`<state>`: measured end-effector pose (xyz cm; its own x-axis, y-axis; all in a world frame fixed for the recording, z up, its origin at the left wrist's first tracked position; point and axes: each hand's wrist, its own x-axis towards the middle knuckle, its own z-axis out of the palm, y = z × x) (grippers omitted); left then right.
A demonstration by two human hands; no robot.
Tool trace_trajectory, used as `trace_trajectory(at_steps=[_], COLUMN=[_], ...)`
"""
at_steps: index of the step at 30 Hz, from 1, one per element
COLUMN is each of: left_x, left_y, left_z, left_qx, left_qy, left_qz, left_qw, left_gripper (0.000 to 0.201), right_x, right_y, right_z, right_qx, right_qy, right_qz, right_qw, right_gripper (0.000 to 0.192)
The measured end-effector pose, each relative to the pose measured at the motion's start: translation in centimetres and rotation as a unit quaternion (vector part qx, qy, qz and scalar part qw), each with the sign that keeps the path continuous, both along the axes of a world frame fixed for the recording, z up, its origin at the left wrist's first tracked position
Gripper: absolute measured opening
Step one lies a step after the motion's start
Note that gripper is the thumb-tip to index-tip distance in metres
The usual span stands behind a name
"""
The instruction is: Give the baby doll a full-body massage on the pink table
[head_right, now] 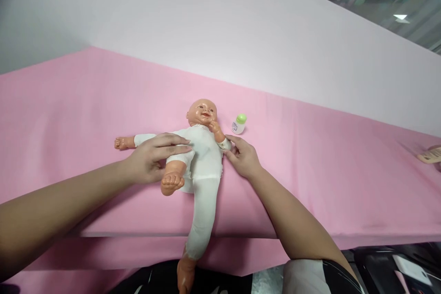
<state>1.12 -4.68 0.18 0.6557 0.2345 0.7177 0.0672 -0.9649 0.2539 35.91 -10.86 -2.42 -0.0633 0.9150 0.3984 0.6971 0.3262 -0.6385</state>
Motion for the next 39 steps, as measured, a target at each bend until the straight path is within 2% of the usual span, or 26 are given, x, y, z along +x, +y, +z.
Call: trace_trajectory(at_steps=[4,7,9,12,15,19,22,24,27,30,32,36,39], left_x=[0.3,0.4,0.4,0.4,0.4,0.3,0.0,-0.3,-0.6,-0.6,-0.6,-0.5,-0.5], left_y=[-1.1,-2.6,-3.6,-4.6,-4.8,-4.0,-2.8,-1.9,-0.4,0.8,1.1,0.3,-1.2], left_z=[0.2,0.8,1.3,2.0,2.0,1.1,0.5,0.3,0.2,-0.2,-0.4,-0.1,0.6], left_qx=[0.022,0.016,0.022,0.047,0.057,0.049,0.029,0.001,-0.057,-0.083,-0.076,-0.031,0.02], left_qy=[-0.01,0.0,0.025,0.057,0.056,0.02,0.001,0.005,0.019,0.015,0.005,0.005,0.006], left_qz=[-0.016,-0.061,-0.093,-0.122,-0.119,-0.063,-0.009,0.013,0.043,0.058,0.057,0.044,0.02], left_qw=[1.0,0.998,0.995,0.99,0.99,0.997,1.0,1.0,0.997,0.995,0.995,0.999,1.0], left_gripper=[0.057,0.057,0.058,0.058,0.055,0.052,0.052,0.052,0.051,0.047,0.047,0.051,0.053], right_x=[0.9,2.1,3.0,4.3,4.8,4.2,2.8,1.6,-0.2,-1.3,-1.6,-1.3,-0.5], right_y=[0.4,1.0,1.6,2.3,2.7,2.2,1.2,0.4,-0.4,-0.3,-0.2,-0.2,-0.1], right_z=[-0.4,-0.5,-0.5,-0.2,-0.2,-0.2,0.2,0.5,0.6,0.3,0.1,0.5,0.7], right_qx=[-0.021,-0.025,-0.04,-0.115,-0.166,-0.081,-0.017,0.016,0.053,0.063,0.068,0.061,0.043], right_qy=[0.111,0.203,0.246,0.275,0.287,0.305,0.261,0.202,0.072,-0.054,-0.094,-0.083,0.014], right_qz=[-0.038,-0.052,-0.105,-0.216,-0.254,-0.181,-0.123,-0.093,-0.034,0.024,0.045,0.045,-0.005], right_qw=[0.993,0.977,0.963,0.93,0.909,0.931,0.957,0.975,0.995,0.996,0.992,0.994,0.999], right_gripper=[0.069,0.075,0.07,0.058,0.055,0.069,0.073,0.068,0.049,0.04,0.04,0.045,0.055])
